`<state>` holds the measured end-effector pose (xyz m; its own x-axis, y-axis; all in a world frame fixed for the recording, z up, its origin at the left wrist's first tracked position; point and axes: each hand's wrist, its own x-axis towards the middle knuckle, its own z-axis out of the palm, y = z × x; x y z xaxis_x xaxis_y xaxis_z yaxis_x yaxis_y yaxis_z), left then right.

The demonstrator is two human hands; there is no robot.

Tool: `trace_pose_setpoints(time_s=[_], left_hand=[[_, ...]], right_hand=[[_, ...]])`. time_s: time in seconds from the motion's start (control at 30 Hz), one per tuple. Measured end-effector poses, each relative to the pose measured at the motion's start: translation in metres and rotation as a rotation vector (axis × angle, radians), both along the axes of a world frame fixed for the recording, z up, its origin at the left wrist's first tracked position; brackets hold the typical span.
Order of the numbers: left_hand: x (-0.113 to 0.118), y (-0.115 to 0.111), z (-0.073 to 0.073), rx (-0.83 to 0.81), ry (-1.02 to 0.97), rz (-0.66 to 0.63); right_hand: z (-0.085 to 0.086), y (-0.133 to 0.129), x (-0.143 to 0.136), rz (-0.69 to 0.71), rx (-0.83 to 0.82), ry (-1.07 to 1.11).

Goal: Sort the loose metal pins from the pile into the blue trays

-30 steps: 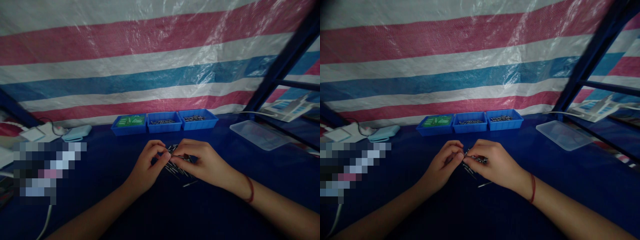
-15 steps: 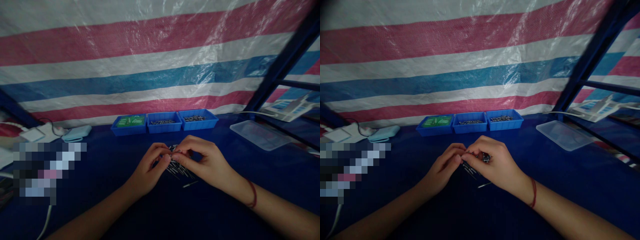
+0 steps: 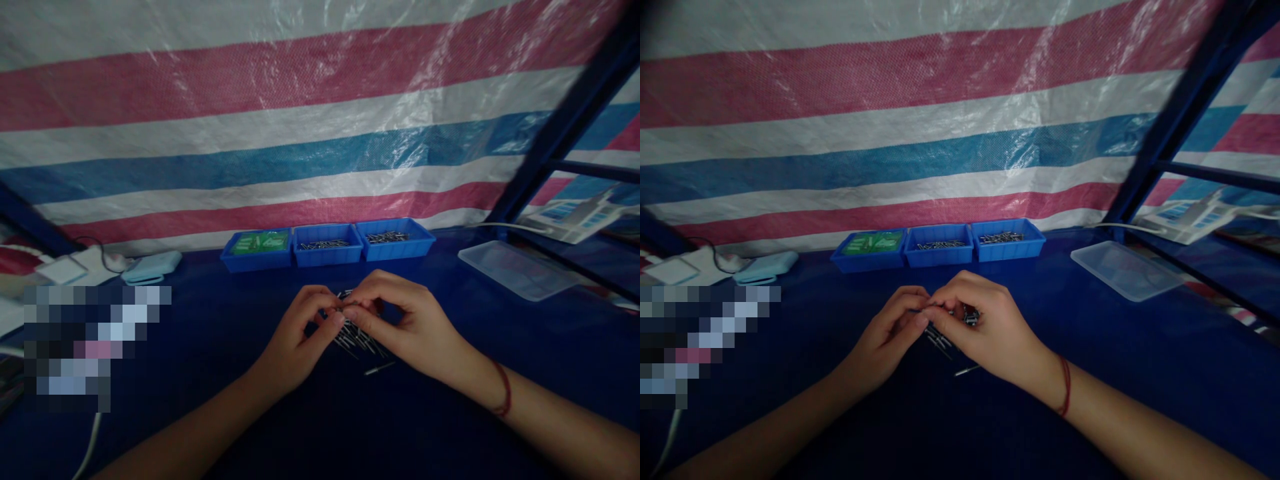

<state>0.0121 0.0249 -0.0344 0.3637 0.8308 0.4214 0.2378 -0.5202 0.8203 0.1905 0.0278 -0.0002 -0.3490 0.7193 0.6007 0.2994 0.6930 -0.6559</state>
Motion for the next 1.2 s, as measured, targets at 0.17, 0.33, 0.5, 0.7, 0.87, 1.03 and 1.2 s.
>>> trace_pose_setpoints(time_s=[0.17, 0.33, 0.5, 0.7, 0.87, 1.03, 1.2], left_hand=[[-0.001, 0.001, -0.001, 0.052, 0.007, 0.046], [0.0, 0.001, 0.0, 0.128, 0.026, 0.124], [0.0, 0.0, 0.0, 0.197, 0.016, 0.189], [-0.001, -0.002, 0.0, 0.26, 0.03, 0.217], [-0.001, -0.003, 0.001, 0.216, 0.034, 0.222], [0.001, 0.001, -0.006, 0.0, -0.008, 0.272], [0.001, 0.004, -0.008, 0.014, 0.052, 0.266]], right_hand=[[-0.001, 0.0, -0.001, 0.003, 0.008, 0.0], [-0.003, 0.001, 0.0, -0.009, 0.001, 0.0], [-0.004, 0.003, 0.001, -0.015, -0.029, -0.03], [-0.006, 0.005, 0.002, 0.055, -0.06, -0.08], [-0.008, 0.005, -0.001, 0.137, -0.133, -0.117], [-0.005, 0.029, 0.016, -0.118, -0.017, -0.062], [-0.008, 0.079, 0.06, -0.635, 0.264, -0.286]])
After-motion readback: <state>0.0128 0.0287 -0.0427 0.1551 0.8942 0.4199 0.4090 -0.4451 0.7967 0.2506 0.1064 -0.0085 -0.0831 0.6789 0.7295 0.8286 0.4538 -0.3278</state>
